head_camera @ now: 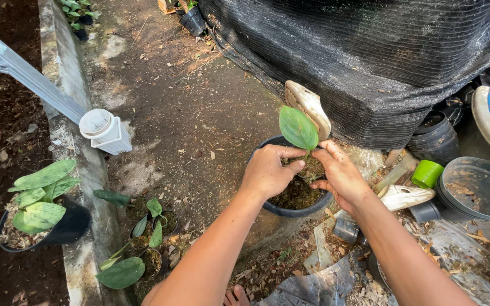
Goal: The person pots small plants by hand, placing moss and potting mix into small plastic pots and securing the plant stems.
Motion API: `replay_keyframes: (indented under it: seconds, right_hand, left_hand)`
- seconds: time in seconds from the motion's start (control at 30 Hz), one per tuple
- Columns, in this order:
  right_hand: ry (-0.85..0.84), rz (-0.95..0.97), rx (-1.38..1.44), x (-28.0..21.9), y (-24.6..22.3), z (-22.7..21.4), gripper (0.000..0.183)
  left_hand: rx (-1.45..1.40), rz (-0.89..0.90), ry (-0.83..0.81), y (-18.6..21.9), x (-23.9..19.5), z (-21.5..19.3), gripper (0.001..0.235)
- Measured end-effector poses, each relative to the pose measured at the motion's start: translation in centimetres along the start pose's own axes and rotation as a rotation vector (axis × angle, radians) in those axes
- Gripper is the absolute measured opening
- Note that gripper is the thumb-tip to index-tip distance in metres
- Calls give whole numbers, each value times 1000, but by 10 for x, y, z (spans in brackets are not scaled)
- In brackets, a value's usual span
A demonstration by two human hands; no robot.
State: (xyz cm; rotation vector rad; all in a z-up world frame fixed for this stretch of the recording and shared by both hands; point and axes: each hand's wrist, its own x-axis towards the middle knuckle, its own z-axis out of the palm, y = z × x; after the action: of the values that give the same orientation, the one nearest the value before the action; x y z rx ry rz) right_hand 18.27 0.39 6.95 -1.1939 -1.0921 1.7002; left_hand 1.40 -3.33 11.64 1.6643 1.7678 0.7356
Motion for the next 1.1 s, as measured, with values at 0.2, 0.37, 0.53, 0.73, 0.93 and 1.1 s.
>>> replay_keyframes:
  seconds: [0.2, 0.37, 0.53, 0.73, 0.93, 1.1]
  right_hand:
    - [27, 43, -34, 8, 9, 3, 22]
    - [64, 55, 23, 13, 15, 2, 33]
    - [91, 57, 87, 10, 12, -2, 40]
    - [58, 70, 66, 5, 6, -4, 37]
    - [77, 24, 177, 7, 6, -8, 35]
    - [103, 21, 214, 8, 6, -6, 34]
  left_hand:
    - [-6, 172, 43, -16, 1, 1, 30]
    - [46, 103, 30, -5, -2, -11, 37]
    - [37, 119, 35, 3, -1, -9, 36]
    - [90, 290, 88, -5, 5, 10, 24]
    - [23, 222, 72, 9, -5, 9, 41]
    - [148, 235, 211, 19, -12, 11, 43]
